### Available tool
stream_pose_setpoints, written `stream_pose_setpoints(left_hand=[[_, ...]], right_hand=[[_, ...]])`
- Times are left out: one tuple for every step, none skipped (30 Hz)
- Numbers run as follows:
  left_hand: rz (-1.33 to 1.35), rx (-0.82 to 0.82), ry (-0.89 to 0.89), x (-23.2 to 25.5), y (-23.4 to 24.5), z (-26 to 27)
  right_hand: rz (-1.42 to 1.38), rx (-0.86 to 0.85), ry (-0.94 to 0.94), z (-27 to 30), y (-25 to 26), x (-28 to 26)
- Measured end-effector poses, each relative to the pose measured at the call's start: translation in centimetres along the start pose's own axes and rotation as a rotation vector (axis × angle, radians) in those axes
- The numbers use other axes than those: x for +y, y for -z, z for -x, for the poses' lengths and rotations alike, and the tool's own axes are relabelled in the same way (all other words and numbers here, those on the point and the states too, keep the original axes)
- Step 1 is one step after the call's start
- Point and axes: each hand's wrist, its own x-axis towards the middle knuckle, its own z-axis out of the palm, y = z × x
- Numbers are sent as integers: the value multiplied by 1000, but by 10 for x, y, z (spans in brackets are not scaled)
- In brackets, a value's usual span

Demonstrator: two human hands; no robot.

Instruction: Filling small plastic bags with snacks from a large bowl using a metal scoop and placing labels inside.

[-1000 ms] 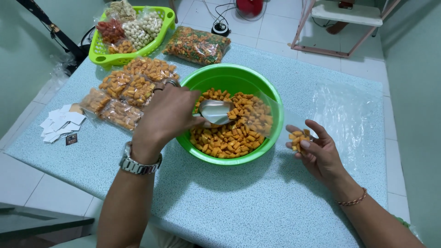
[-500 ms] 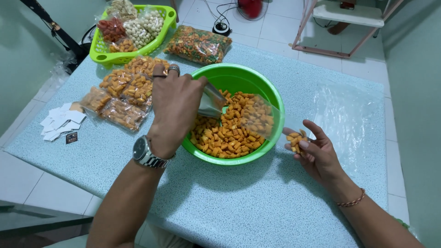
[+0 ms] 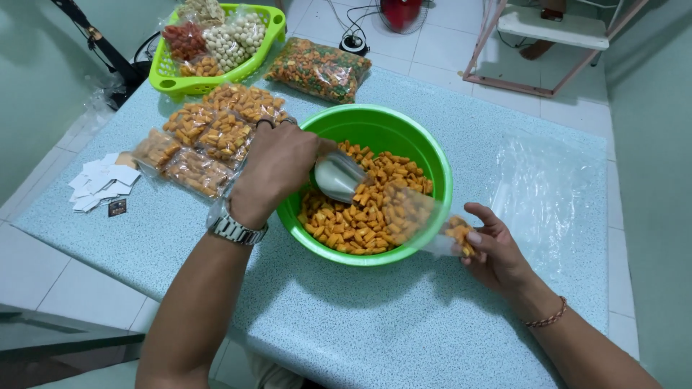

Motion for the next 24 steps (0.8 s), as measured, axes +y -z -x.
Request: stream_pose_setpoints(left_hand=[[3,1,-2,3,3,7],[-16,-55,38,6,6,15],[-34,-110,77,9,9,23],[-34,-110,79,10,10,31],[-43,-159,98,11,10,39],[-53,-206,116,12,11,47],[-54,-206,118,15,14,52],[-59,-230,105,16,18,57],[-64,-254,92,18,22,62],[-65,-254,95,22,27,66],[-52,-269,75,27,32,70],[-37,-286,57,31,36,75],[-37,-288,62,32,33,74],[-17,-258,49,34,30,75],[2,-228,36,35,26,75],[5,-233,43,33,19,75],[19,-160,42,31,11,75],[30,-85,41,30,4,74],[31,-86,46,31,4,75],[70,-78,66,31,3,75],[110,-70,85,33,4,75],[108,-70,92,34,6,76],[90,-87,117,35,8,77],[71,-106,143,36,11,80]], right_hand=[[2,2,0,3,-10,-2],[19,-23,-7,5,-20,-2],[35,-47,-15,7,-30,-3],[35,-49,-17,6,-36,-3],[36,-71,-28,6,-41,-3],[37,-93,-38,5,-46,-4],[37,-95,-39,6,-49,-3],[54,-138,-41,6,-52,0],[71,-180,-44,6,-55,2],[69,-183,-45,6,-71,-2],[88,-224,-71,6,-88,-5],[106,-264,-99,5,-104,-9],[104,-266,-103,6,-96,-10],[140,-246,-122,6,-89,-11],[177,-225,-141,6,-81,-12],[174,-227,-149,4,-77,-18],[241,-183,-131,2,-74,-25],[309,-141,-108,-1,-70,-33],[308,-144,-112,2,-75,-39],[309,-102,-78,4,-80,-45],[310,-61,-43,8,-85,-51],[309,-66,-46,8,-93,-56],[343,-54,-47,9,-102,-61],[373,-42,-47,10,-111,-65]])
